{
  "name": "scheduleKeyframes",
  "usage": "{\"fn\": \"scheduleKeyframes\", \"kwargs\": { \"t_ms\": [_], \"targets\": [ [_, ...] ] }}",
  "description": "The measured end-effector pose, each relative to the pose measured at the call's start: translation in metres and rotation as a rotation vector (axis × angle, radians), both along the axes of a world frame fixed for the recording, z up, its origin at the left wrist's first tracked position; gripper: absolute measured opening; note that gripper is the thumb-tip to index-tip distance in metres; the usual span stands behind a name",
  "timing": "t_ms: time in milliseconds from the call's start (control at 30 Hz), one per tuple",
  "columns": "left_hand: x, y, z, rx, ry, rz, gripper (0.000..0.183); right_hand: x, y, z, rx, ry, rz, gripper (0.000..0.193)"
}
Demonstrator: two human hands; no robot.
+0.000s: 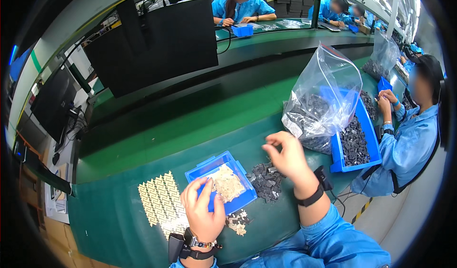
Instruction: Manually assembling or sorting small plastic components at a factory workbench.
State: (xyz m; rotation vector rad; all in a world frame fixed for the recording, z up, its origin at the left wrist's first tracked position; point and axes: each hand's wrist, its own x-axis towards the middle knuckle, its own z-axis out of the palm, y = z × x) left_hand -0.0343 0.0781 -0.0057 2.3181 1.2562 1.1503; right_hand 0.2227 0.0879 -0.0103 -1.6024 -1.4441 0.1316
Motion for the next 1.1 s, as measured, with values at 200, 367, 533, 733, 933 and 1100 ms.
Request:
{"fn": "scheduleKeyframes", "kwargs": {
  "t_ms": [200,367,533,733,933,1100],
  "targets": [
    [0.002,0.002,-0.009,-0.014,-0.06,0.005,0.041,0.008,0.007,-0.023,-0.319,-0.262,-0.233,0.027],
    [0.0,0.0,-0.006,0.029,-0.061,0.0,0.036,-0.002,0.007,-0.011,-0.243,0.019,-0.083,0.029],
    [0.005,0.002,0.006,0.16,-0.15,-0.127,0.024,-0.045,-0.013,0.002,-0.021,0.935,0.519,0.058],
    [0.006,-0.001,0.005,0.161,-0.176,-0.165,0.025,-0.077,-0.027,-0.001,-0.022,0.964,0.655,0.058],
    [0.002,0.002,0.005,0.215,-0.191,-0.221,0.019,-0.088,-0.033,-0.005,0.161,0.675,0.673,0.055],
    [0.002,0.004,0.008,0.232,-0.119,-0.162,0.015,-0.08,-0.033,0.0,0.135,0.583,0.586,0.026]
  ]
}}
